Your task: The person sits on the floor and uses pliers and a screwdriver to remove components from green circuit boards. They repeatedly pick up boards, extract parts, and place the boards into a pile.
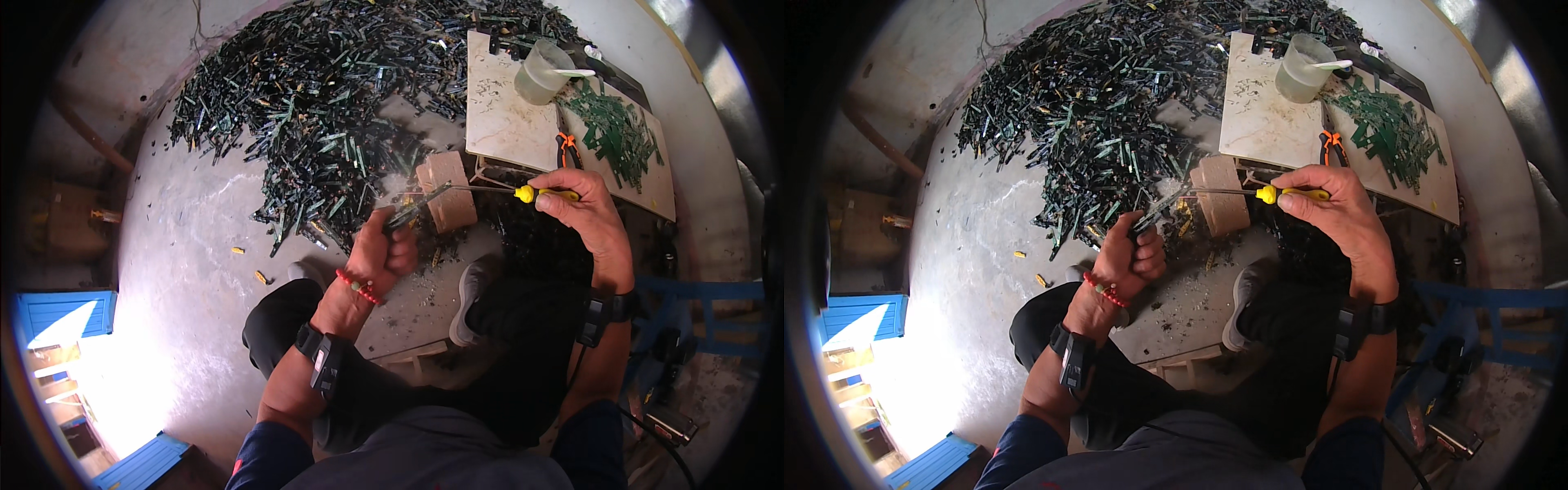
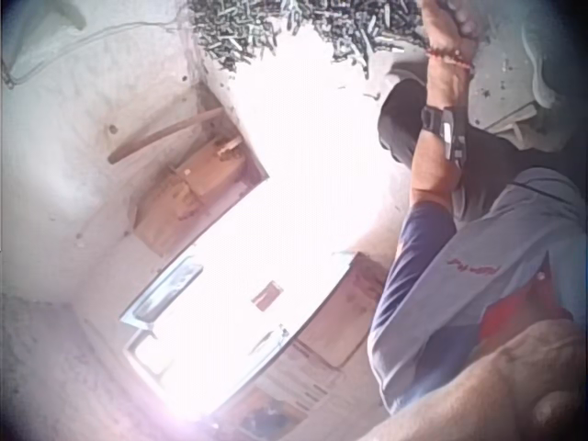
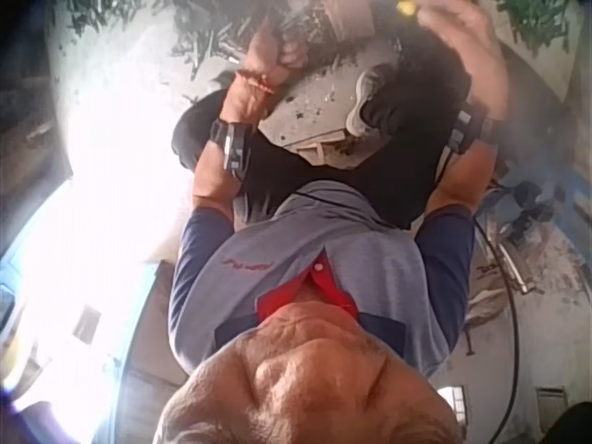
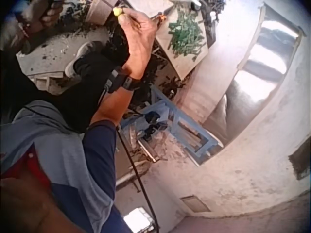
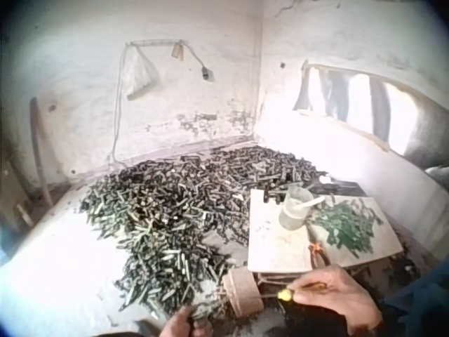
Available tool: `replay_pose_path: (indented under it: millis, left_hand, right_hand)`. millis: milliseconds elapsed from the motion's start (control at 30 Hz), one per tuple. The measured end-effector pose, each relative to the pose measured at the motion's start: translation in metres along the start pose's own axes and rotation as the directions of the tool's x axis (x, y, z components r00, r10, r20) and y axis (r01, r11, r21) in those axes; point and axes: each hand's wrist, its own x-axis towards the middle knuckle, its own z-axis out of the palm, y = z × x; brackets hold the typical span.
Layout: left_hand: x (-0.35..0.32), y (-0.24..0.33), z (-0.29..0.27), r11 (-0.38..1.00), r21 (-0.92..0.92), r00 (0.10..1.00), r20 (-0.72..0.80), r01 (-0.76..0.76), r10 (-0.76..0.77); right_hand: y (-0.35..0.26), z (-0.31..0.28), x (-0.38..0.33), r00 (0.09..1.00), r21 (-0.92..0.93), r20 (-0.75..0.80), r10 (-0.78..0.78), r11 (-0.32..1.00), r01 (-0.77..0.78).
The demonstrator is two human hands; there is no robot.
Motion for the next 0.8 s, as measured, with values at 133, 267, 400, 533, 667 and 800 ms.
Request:
replay_pose_path:
  millis: [133, 267, 400, 533, 667, 800]
  left_hand:
    - [-0.0015, -0.0002, 0.0016, 1.000, 0.008, 1.000, 0.012, 0.000, 0.000]
    - [-0.0019, -0.0005, 0.0018, 1.000, 0.012, 1.000, 0.026, 0.009, -0.009]
    - [-0.0019, 0.0004, 0.0012, 0.999, -0.009, 0.998, 0.047, 0.045, -0.044]
    - [-0.0040, -0.0001, 0.0042, 0.999, 0.000, 0.998, 0.040, 0.048, -0.048]
    - [-0.0037, -0.0007, 0.0042, 0.999, 0.023, 0.998, 0.042, 0.044, -0.045]
    - [-0.0030, -0.0025, 0.0019, 0.997, 0.071, 0.999, 0.028, 0.018, -0.020]
  right_hand:
    - [0.0039, -0.0009, 0.0014, 0.999, -0.021, -0.015, -0.050, 0.999, 0.050]
    - [0.0046, -0.0016, 0.0010, 0.997, -0.033, -0.029, -0.074, 0.997, 0.073]
    - [0.0000, -0.0052, -0.0013, 0.998, -0.047, -0.029, -0.048, 0.998, 0.046]
    - [0.0020, -0.0054, -0.0008, 0.997, -0.039, -0.023, -0.067, 0.997, 0.066]
    - [-0.0005, -0.0064, -0.0012, 0.998, -0.059, -0.015, -0.067, 0.996, 0.066]
    - [-0.0016, -0.0080, -0.0013, 1.000, -0.014, -0.001, -0.017, 1.000, 0.017]
